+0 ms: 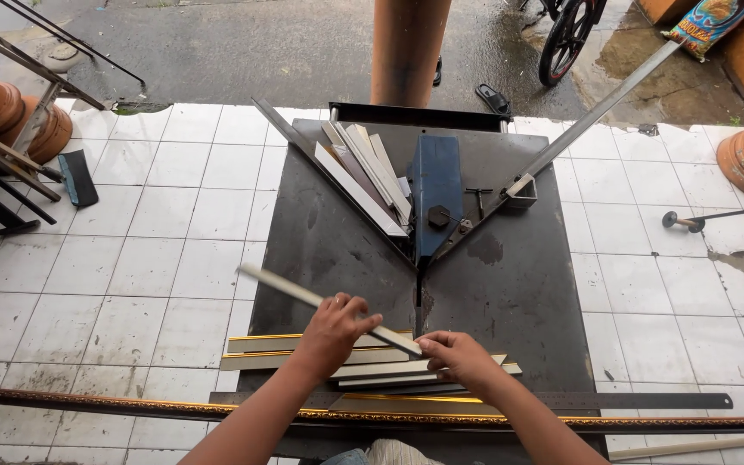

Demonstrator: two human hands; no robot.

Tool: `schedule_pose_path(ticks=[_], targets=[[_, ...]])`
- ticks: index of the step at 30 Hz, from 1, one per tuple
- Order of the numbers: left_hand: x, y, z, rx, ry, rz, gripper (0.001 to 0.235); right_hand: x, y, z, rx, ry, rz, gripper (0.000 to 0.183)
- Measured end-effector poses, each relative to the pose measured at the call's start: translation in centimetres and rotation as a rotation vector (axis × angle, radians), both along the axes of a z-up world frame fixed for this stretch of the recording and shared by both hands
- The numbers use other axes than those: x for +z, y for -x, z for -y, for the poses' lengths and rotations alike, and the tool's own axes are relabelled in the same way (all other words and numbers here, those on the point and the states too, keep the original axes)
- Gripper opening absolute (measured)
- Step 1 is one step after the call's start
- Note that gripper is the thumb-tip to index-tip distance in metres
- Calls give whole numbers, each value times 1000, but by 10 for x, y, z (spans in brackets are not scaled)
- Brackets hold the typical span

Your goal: Measuring and marking wooden frame moldings on a miter cutting station using a ruler and pencil.

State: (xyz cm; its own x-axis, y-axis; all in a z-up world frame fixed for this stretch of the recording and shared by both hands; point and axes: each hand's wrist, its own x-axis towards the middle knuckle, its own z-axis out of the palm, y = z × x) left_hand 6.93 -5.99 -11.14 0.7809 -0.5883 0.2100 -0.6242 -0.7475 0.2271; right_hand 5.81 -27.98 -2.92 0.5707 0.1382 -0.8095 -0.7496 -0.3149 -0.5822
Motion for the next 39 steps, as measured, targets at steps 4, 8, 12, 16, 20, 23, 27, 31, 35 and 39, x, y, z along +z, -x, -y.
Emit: schedule_pose_path(ticks=[4, 8, 12, 16, 20, 23, 27, 31, 35, 39], targets=[[-4, -13, 2, 9, -27, 89, 51, -14, -8, 3, -191, -226, -67, 24], [-12, -21, 10, 119, -69, 189, 51, -8, -16, -5, -224, -254, -101, 29], [-25, -20, 18, 217, -209, 126, 74, -56, -24, 0, -384, -228, -18, 28], [-24, -4, 19, 250, -132, -12, 63, -91, -33, 2, -535, -261, 34, 30], [-33, 2, 19, 259, -145, -191, 58, -73, -42, 7, -261, 152, 125, 37], [-41, -4, 22, 306, -119, -235, 55, -78, -55, 28, 124, 623, 343, 33], [-3, -13, 40, 329, -182, -479, 59, -91, -73, 59, 449, 936, 393, 70], [12, -23, 52, 325, -190, -571, 62, -84, -73, 63, 525, 869, 208, 79], [3, -44, 56, 368, -238, -556, 65, -114, -76, 77, 683, 927, 135, 78], [-3, -62, 52, 389, -271, -508, 64, -129, -78, 83, 685, 935, 149, 79]])
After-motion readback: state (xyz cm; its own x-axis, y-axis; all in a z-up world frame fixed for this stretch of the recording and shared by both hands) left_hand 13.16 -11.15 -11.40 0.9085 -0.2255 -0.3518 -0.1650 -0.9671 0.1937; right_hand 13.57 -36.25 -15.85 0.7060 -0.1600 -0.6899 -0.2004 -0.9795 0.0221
